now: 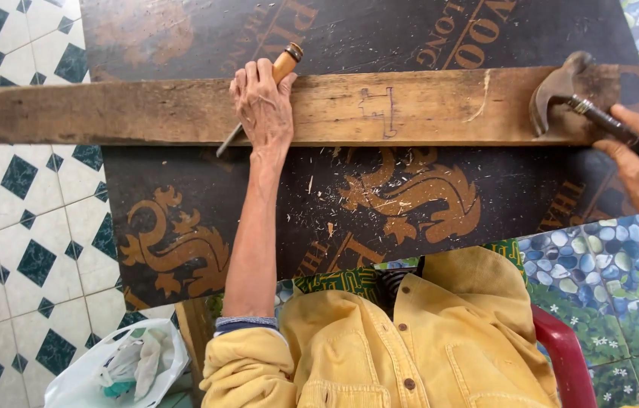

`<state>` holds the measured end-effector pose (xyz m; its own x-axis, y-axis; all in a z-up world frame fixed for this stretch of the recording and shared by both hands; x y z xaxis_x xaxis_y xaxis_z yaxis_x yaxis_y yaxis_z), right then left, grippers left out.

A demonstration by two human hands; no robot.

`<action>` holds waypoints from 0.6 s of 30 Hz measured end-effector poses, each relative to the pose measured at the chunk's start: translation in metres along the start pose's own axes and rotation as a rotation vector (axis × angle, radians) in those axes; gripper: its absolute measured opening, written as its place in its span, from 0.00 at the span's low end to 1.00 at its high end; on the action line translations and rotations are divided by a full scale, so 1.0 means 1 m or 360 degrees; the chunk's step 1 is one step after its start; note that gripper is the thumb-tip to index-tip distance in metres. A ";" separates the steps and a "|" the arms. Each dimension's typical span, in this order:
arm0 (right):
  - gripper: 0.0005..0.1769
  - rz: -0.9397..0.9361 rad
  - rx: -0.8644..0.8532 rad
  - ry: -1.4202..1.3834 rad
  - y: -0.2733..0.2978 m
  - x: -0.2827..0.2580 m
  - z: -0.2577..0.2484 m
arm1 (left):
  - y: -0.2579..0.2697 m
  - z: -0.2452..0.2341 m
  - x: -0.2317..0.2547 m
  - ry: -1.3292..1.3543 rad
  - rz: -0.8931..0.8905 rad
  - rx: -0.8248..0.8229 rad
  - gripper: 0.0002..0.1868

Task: Using a hammer and chisel to carve a groove into a wooden plank on a workbench.

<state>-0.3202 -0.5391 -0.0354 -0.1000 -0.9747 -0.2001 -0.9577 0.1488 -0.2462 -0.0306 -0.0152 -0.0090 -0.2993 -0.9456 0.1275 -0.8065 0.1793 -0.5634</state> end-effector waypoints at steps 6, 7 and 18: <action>0.29 -0.0198 0.0083 -0.0874 -0.022 0.036 0.037 | 0.020 -0.016 0.004 -0.0138 -0.0104 -0.0015 0.22; 0.29 -0.0087 0.0033 -0.0962 -0.024 0.040 0.040 | 0.021 -0.021 0.006 -0.0114 -0.0091 0.0003 0.21; 0.32 -0.0340 0.0037 -0.0729 -0.029 0.031 0.017 | 0.046 -0.047 0.021 -0.0138 -0.0103 0.0006 0.22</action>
<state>-0.2913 -0.5706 -0.0504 0.2309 -0.8113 -0.5371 -0.9371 -0.0370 -0.3470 -0.0978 -0.0142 0.0059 -0.2016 -0.9751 0.0927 -0.8208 0.1165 -0.5593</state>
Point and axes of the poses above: each hand's wrist, its own y-axis away from the middle knuckle, its own z-axis out of the palm, x = y × z, the point moved 3 cm from there along -y, towards the middle knuckle, and after that the axes turned 3 degrees about -y, right-handed, at the moved point
